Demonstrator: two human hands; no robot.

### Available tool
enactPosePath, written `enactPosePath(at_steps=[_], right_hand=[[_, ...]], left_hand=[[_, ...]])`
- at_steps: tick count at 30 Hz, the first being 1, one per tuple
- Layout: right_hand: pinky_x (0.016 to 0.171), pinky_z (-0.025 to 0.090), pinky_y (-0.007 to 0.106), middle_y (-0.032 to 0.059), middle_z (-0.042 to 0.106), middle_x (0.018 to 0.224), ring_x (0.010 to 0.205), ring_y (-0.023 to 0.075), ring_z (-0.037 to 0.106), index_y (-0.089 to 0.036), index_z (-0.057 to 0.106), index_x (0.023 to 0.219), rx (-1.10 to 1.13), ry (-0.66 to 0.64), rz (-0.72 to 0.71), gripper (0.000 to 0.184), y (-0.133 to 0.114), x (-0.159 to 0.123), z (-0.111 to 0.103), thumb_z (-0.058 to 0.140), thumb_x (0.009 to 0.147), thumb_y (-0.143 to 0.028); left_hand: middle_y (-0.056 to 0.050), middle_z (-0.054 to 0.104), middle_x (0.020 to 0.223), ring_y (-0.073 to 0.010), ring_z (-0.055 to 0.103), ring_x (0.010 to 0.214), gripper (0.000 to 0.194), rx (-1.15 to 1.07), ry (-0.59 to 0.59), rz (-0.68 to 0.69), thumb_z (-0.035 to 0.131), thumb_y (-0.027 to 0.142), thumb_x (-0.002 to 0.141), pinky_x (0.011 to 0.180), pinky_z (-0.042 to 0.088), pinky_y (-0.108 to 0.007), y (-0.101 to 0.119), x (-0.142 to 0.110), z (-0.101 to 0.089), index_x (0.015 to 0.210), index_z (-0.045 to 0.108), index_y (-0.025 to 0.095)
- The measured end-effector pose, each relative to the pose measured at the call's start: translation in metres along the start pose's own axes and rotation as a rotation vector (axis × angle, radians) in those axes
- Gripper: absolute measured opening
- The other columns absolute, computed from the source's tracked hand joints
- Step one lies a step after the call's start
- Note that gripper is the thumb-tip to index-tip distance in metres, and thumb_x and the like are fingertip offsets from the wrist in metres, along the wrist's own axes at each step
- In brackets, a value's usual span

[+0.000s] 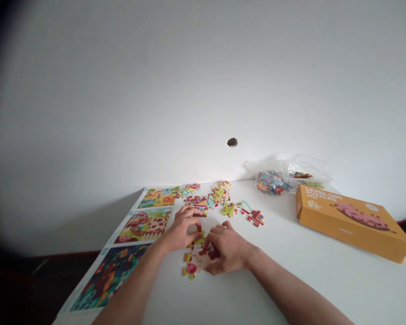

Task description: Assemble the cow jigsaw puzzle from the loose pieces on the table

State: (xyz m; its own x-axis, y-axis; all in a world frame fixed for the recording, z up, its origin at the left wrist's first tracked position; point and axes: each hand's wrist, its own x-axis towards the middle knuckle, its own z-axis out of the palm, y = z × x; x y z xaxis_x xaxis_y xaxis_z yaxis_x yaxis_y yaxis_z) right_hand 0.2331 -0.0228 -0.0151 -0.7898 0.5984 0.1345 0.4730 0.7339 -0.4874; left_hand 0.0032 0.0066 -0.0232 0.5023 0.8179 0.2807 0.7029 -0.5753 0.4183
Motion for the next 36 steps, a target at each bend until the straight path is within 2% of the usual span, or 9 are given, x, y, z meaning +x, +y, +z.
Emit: enactPosePath(at_steps=[12,14,18,20,30,33,36], right_hand=[[0.085,0.030,0.035,0.0000,0.060,0.088,0.081,0.0177,0.053,-0.022,0.063,0.096,-0.016,0.004,-0.028,0.040,-0.002,-0.004,-0.004,0.079,0.066,-0.043],[0.085,0.030,0.035,0.0003,0.060,0.088,0.082,0.0181,0.053,-0.022,0.063,0.096,-0.020,0.001,-0.032,0.039,-0.003,-0.004,-0.005,0.079,0.067,-0.043],[0.086,0.030,0.035,0.0007,0.060,0.089,0.083,0.0184,0.053,-0.021,0.063,0.095,-0.039,0.000,-0.043,0.039,-0.003,-0.004,-0.005,0.078,0.068,-0.045],[0.086,0.030,0.035,0.0007,0.060,0.090,0.084,0.0184,0.053,-0.021,0.062,0.094,-0.050,-0.004,-0.045,0.040,-0.002,-0.004,-0.005,0.078,0.068,-0.047],[0.085,0.031,0.035,0.0006,0.060,0.090,0.082,0.0182,0.053,-0.021,0.060,0.090,-0.052,-0.005,-0.061,0.043,0.000,-0.003,-0.002,0.079,0.066,-0.052],[0.083,0.032,0.035,0.0012,0.061,0.092,0.083,0.0187,0.054,-0.022,0.062,0.098,-0.004,0.057,-0.066,0.036,0.003,-0.005,-0.006,0.076,0.072,-0.043],[0.080,0.033,0.034,0.0013,0.060,0.089,0.081,0.0171,0.054,-0.022,0.062,0.103,0.032,0.206,0.015,0.021,0.009,-0.009,-0.013,0.064,0.082,-0.025]], left_hand=[[-0.001,0.060,0.123,-0.0287,0.042,0.125,0.009,0.008,-0.036,-0.017,0.074,0.027,0.073,0.114,0.023,-0.049,0.002,-0.001,-0.004,0.080,0.069,0.026],[-0.001,0.056,0.129,-0.0310,0.039,0.129,0.020,0.001,-0.086,-0.005,0.077,0.031,0.070,0.115,0.020,-0.051,0.003,-0.001,-0.006,0.089,0.070,0.028],[-0.004,0.046,0.141,-0.0383,0.025,0.139,0.062,-0.012,-0.199,0.046,0.089,0.042,0.052,0.117,0.011,-0.057,0.003,-0.003,-0.007,0.110,0.067,0.033],[-0.005,0.043,0.143,-0.0399,0.022,0.141,0.071,-0.004,-0.216,0.050,0.090,0.044,0.048,0.118,0.008,-0.057,0.004,-0.003,-0.007,0.113,0.066,0.033],[-0.003,0.041,0.146,-0.0407,0.022,0.142,0.070,0.017,-0.236,0.019,0.090,0.044,0.048,0.119,0.008,-0.059,0.007,-0.002,-0.008,0.113,0.066,0.036],[-0.001,0.042,0.146,-0.0388,0.023,0.142,0.063,0.003,-0.219,0.029,0.088,0.041,0.053,0.119,0.011,-0.058,0.007,-0.003,-0.009,0.111,0.067,0.036],[0.000,0.048,0.142,-0.0345,0.028,0.140,0.039,-0.004,-0.154,0.018,0.081,0.036,0.066,0.118,0.015,-0.055,0.007,-0.003,-0.009,0.104,0.070,0.034]])
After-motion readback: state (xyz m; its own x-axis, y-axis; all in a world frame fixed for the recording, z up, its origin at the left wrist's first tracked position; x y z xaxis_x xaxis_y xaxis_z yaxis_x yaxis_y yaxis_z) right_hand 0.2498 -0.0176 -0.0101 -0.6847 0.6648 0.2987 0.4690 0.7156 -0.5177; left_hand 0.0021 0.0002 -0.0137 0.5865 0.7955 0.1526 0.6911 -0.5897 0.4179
